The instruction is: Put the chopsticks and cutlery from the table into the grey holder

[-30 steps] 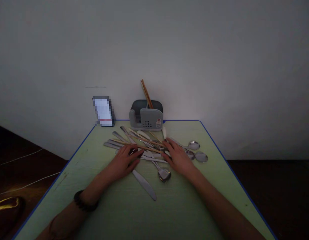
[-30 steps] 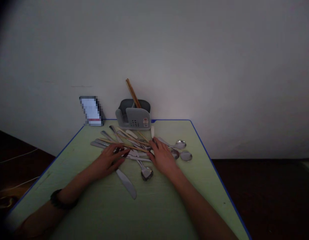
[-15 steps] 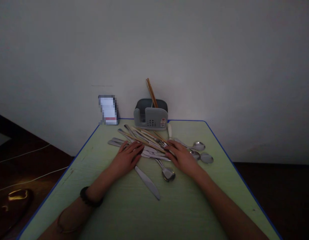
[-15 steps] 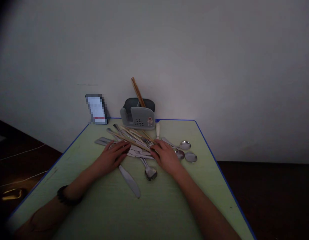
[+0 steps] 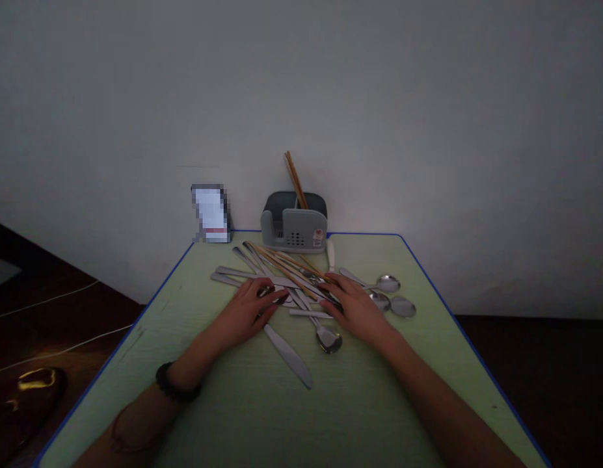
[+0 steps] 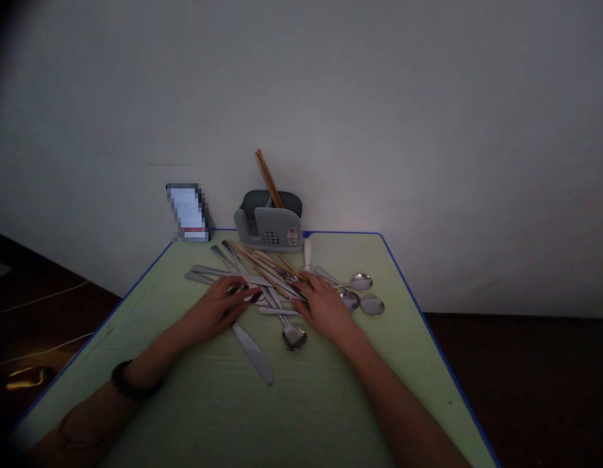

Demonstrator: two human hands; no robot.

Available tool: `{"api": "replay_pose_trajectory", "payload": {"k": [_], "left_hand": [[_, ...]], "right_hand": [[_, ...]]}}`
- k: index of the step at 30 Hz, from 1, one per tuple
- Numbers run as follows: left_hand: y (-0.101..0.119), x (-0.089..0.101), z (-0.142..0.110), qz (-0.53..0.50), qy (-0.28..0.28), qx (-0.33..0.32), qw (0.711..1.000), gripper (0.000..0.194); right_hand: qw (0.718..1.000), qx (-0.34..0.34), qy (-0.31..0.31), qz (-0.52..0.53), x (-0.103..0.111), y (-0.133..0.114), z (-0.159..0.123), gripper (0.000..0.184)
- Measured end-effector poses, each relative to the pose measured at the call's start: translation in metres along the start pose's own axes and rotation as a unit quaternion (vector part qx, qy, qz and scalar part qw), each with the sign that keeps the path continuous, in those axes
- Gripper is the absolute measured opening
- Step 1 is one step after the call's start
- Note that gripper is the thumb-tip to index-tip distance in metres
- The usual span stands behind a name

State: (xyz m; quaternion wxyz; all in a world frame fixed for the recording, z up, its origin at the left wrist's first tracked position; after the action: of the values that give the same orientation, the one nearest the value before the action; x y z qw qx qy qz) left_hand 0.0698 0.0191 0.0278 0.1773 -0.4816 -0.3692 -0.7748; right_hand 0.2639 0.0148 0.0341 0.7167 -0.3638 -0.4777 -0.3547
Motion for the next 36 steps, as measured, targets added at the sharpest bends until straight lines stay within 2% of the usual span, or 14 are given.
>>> {"api": "replay_pose_trajectory", "payload": {"k": [8,12,18,29,32,36], "left_hand": [[-0.016,0.001,0.000,0.022,-0.001,0.043,0.999,0.037],[-0.015,0.001,-0.001,0.034,0.001,0.046,0.998,0.039],[-0.007,0.007,0.000,0.006,0.019,0.010,1.000,0.029],[-0.015,0.006,0.000,0.004,0.031,0.045,0.999,0.017],[-0.018,0.005,0.000,-0.002,0.032,0.048,0.998,0.021],[-0.018,0.004,0.000,-0.009,0.030,0.043,0.999,0.035]], "right_hand": [[1.000,-0.019,-0.006,-0.016,-0.003,0.001,0.000,0.040],[1.000,-0.021,-0.008,-0.016,-0.003,0.001,0.001,0.040],[0.999,-0.021,-0.013,-0.020,-0.003,0.002,0.001,0.040],[1.000,-0.017,-0.012,-0.022,-0.004,0.000,0.001,0.041],[0.999,-0.017,-0.016,-0.023,-0.003,-0.001,0.001,0.041],[0.999,-0.020,-0.018,-0.018,-0.003,-0.001,0.001,0.040]]}}
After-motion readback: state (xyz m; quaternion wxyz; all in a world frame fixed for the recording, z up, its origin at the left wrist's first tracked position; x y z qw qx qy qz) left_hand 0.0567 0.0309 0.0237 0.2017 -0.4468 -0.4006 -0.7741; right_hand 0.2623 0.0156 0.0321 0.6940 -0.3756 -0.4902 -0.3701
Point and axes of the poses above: each hand's wrist, its own z-axis towards the middle knuckle, its own x-axis out of the back of the hand, y = z × x, the point moved 8 cm from there along z, towards the middle knuckle, and after that the axes turned 8 degrees about -z, right-handed, at the moved point
